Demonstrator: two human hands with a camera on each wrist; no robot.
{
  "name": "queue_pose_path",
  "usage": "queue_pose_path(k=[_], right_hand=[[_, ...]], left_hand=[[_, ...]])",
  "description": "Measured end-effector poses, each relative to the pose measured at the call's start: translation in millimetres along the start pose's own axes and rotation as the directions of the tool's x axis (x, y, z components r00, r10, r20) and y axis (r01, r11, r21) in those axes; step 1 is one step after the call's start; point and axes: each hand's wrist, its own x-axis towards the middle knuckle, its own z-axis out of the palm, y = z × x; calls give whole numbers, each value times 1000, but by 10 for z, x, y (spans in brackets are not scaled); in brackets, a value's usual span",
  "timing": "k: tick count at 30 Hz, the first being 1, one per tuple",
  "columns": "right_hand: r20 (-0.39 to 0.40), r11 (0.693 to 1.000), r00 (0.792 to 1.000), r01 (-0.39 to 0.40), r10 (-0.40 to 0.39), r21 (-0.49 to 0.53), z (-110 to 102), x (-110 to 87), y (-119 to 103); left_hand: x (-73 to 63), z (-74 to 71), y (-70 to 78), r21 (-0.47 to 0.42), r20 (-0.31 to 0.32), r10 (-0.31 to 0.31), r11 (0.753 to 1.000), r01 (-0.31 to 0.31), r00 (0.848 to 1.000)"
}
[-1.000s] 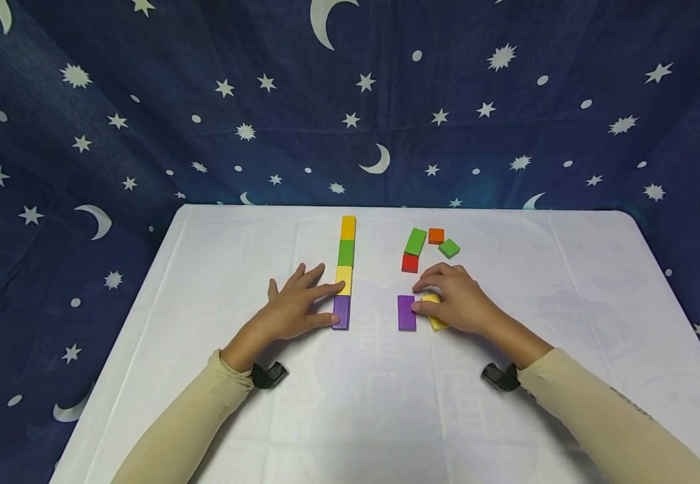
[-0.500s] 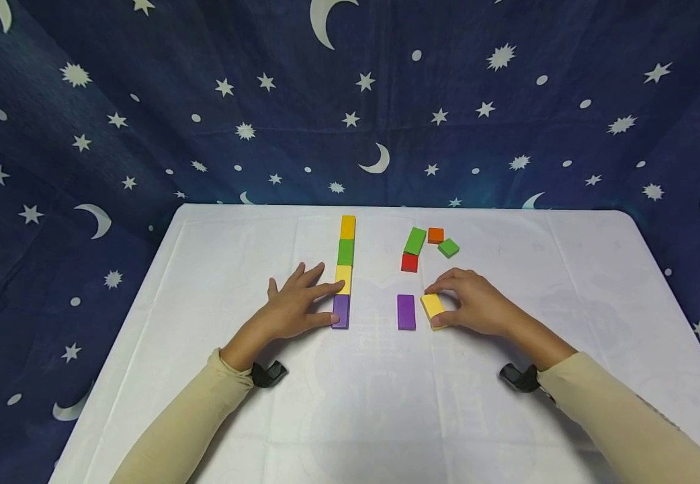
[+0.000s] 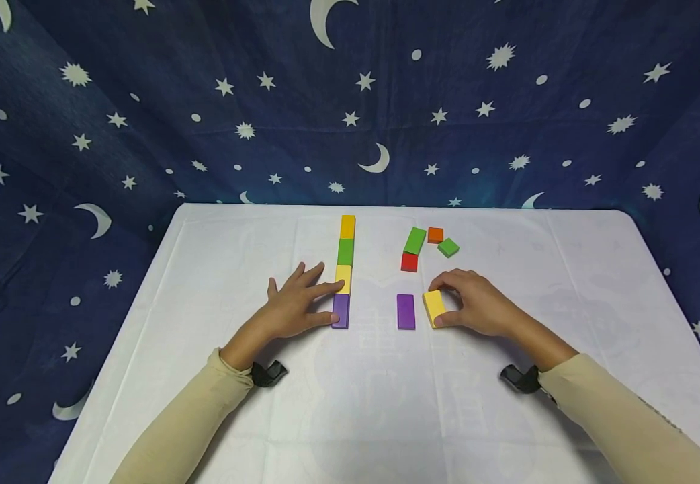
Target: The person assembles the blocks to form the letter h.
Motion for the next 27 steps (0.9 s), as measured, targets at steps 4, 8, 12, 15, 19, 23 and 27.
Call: queue_pose_path(k=[4,8,12,15,19,23,27], right_hand=[[-19,998,1000,-18,19,59,-12,5,-1],[-48,982,995,-73,83,172,-25,9,-14],[-64,929,978,-168,199,330,-32,42,-65],[-69,872,961,-212,269,440,-32,80,-114],[-73,812,947,-227,312,537,-27,134,-169],[-80,770,944,-209,319,603,-6,201,-215],[-71,734,948,-191,311,652,21,267,-250]], left_hand=[[-4,-1,4,0,-1,3,1000,-3,1000],[-2,4,-2,1,-1,7,1000,-7,1000],[5,9,-8,2,-3,9,1000,-9,1000],[9,10,-9,0,-7,12,1000,-12,1000],[9,15,-11,-2,-6,13,1000,-13,1000],[10,19,-14,6,-6,9,1000,-9,1000],[6,15,-13,3,-5,11,1000,-11,1000]])
